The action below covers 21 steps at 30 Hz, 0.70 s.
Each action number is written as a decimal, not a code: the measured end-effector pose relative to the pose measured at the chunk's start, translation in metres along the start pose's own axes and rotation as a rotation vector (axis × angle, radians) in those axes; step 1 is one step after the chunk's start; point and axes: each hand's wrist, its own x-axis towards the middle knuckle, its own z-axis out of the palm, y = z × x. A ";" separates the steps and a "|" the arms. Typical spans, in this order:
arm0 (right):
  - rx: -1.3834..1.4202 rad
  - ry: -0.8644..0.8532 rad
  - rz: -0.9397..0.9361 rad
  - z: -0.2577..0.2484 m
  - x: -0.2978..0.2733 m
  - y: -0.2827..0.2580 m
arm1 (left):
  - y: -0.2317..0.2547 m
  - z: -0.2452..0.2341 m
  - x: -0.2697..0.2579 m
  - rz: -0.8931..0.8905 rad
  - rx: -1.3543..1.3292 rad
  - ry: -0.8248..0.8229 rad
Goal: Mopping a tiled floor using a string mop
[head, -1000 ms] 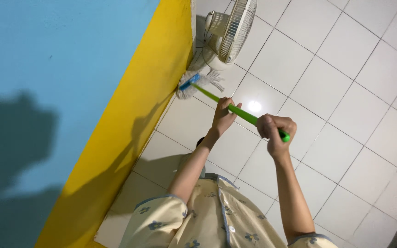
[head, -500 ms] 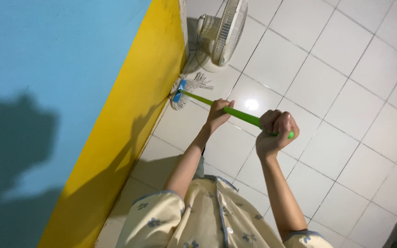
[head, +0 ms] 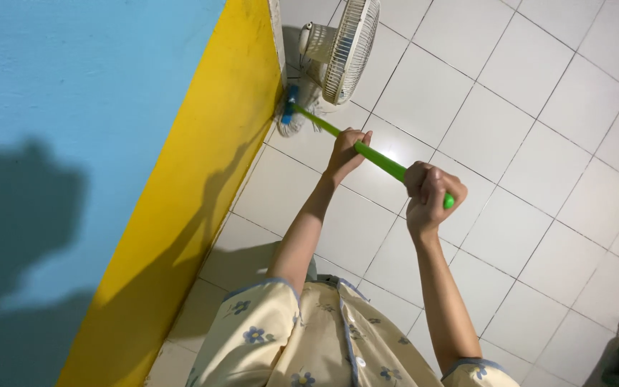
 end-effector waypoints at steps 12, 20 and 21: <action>-0.083 0.086 0.117 -0.041 -0.030 -0.026 | -0.017 0.032 -0.037 -0.099 0.052 -0.174; -0.074 -0.004 0.203 -0.020 -0.046 -0.076 | -0.017 0.020 -0.101 -0.159 0.035 -0.233; -0.070 -0.018 0.220 -0.016 -0.048 -0.080 | -0.015 0.017 -0.108 -0.150 0.052 -0.232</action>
